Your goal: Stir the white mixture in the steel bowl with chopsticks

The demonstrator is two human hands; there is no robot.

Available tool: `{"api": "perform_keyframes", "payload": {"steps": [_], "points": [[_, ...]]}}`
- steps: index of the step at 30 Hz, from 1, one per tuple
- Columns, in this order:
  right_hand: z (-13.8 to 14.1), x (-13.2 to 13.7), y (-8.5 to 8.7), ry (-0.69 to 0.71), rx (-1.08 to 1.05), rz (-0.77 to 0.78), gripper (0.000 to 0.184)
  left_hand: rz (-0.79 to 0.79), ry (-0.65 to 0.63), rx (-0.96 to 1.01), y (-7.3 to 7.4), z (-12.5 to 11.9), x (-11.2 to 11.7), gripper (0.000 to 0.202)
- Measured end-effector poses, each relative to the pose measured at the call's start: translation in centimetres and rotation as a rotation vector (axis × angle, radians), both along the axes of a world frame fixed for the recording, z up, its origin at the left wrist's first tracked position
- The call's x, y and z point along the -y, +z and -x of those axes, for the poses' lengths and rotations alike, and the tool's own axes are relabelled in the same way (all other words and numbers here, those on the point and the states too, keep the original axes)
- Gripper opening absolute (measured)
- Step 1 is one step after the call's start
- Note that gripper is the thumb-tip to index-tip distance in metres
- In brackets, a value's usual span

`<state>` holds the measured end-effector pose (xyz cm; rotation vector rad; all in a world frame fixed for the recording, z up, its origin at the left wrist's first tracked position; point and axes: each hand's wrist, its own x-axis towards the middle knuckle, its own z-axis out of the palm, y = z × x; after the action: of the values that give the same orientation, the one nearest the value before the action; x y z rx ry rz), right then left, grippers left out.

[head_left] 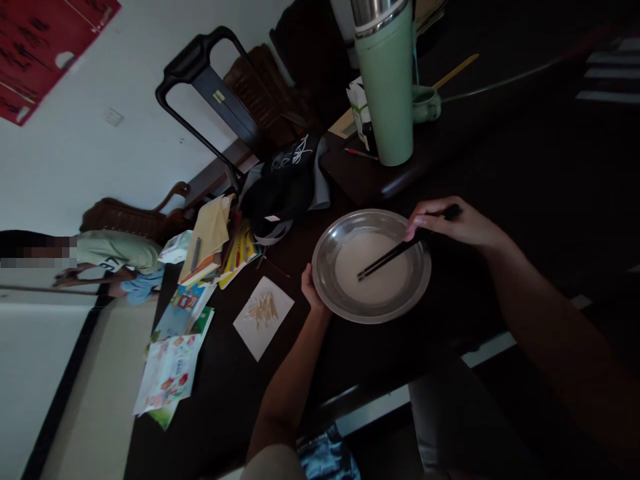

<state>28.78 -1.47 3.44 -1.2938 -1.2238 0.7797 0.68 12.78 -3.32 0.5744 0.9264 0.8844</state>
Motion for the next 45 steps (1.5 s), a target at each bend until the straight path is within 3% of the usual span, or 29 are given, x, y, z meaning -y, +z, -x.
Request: {"api": "perform_keyframes", "payload": {"steps": [6,8,13,15,19,21,26,28,31,33,35,38,40,42,45], "points": [[-0.7,0.3,-0.3,-0.369,-0.084,-0.114,0.044,0.018,0.024,-0.011,0.1,-0.1,0.0,0.027],[-0.8,0.4,-0.4,-0.325,-0.113,-0.107,0.045,0.018,0.042,-0.003,0.2,-0.1,0.1,0.027],[-0.2,0.1,0.0,-0.001,-0.006,0.0,0.041,0.038,0.048,-0.005,0.1,-0.2,0.0,0.028],[-0.1,0.0,0.0,-0.07,0.027,-0.025,0.041,0.03,0.041,-0.015,0.0,-0.1,-0.1,0.027],[-0.7,0.4,-0.3,-0.338,-0.064,-0.113,0.044,0.007,0.027,-0.027,-0.2,0.2,-0.3,0.028],[-0.8,0.5,-0.4,-0.314,-0.103,-0.107,0.046,0.018,0.022,-0.018,-0.2,0.2,-0.3,0.028],[-0.4,0.1,-0.2,0.011,0.016,-0.003,0.045,0.014,0.0,0.012,-0.1,0.1,-0.1,0.026],[-0.3,-0.1,-0.2,-0.037,0.048,-0.04,0.043,0.023,0.005,0.015,0.0,0.0,0.0,0.026],[-0.7,0.1,-0.5,-0.267,-0.017,-0.118,0.043,0.045,0.016,0.016,0.1,0.0,0.0,0.026],[-1.0,0.4,-0.6,-0.344,-0.081,-0.145,0.046,0.044,0.026,0.017,0.1,0.0,-0.1,0.026],[-1.0,0.6,-0.5,-0.289,-0.099,-0.122,0.048,0.033,0.021,0.017,0.0,0.1,-0.1,0.027],[-0.5,0.3,-0.2,-0.043,-0.039,-0.036,0.044,0.025,-0.002,0.018,-0.1,0.2,-0.2,0.026],[-0.2,0.1,-0.1,0.042,0.015,-0.02,0.041,0.037,-0.001,0.016,-0.2,0.3,-0.2,0.026],[-0.1,0.0,-0.1,-0.038,0.042,-0.048,0.04,0.047,0.005,0.011,-0.2,0.2,-0.2,0.026],[-0.4,0.2,-0.3,-0.275,-0.018,-0.115,0.043,0.037,0.009,0.004,-0.2,0.2,-0.2,0.027]]}}
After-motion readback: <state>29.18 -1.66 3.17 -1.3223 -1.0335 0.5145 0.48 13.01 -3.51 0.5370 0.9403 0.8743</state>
